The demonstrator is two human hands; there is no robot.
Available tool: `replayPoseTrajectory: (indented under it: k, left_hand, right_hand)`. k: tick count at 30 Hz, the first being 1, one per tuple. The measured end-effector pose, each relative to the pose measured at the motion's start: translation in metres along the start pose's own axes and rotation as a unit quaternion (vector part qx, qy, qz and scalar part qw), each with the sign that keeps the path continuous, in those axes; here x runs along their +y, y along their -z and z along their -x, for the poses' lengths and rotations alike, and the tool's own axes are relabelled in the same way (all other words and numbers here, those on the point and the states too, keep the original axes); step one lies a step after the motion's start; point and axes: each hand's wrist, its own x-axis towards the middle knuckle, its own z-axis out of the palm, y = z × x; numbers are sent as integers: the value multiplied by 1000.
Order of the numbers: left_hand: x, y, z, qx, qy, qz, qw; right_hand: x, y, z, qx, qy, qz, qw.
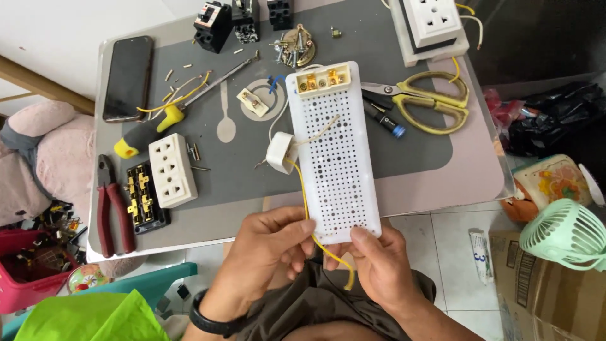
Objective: The person assembles an electrical component by inserting a white plastic housing into a perforated board, tightening screws with a screwdriver, and connecting wires to the terminals. The person handles the housing, wires, and screwdriver throughout the process.
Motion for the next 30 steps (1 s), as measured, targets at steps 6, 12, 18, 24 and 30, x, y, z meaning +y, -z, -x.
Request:
replayPoseTrajectory:
  k: [6,12,18,24,30]
  left_hand:
    - [3,-8,5,27,-10,-60,998]
    - [-15,5,1,-81,-70,89,990]
    - [-15,6,2,-76,-47,140,986]
    - [-15,0,3,-50,-8,101,994]
    - [-25,5,-5,-41,-126,176,975]
  right_hand:
    - [4,3,0,-6,-1,17,1000]
    - [-10,3,-3,-56,33,-36,997]
    - [-17,-2,-5,-94,28,-73,992]
    - [-15,4,-4,-82,50,-44,994]
    - [-19,13,-5,-83,69,-34,994]
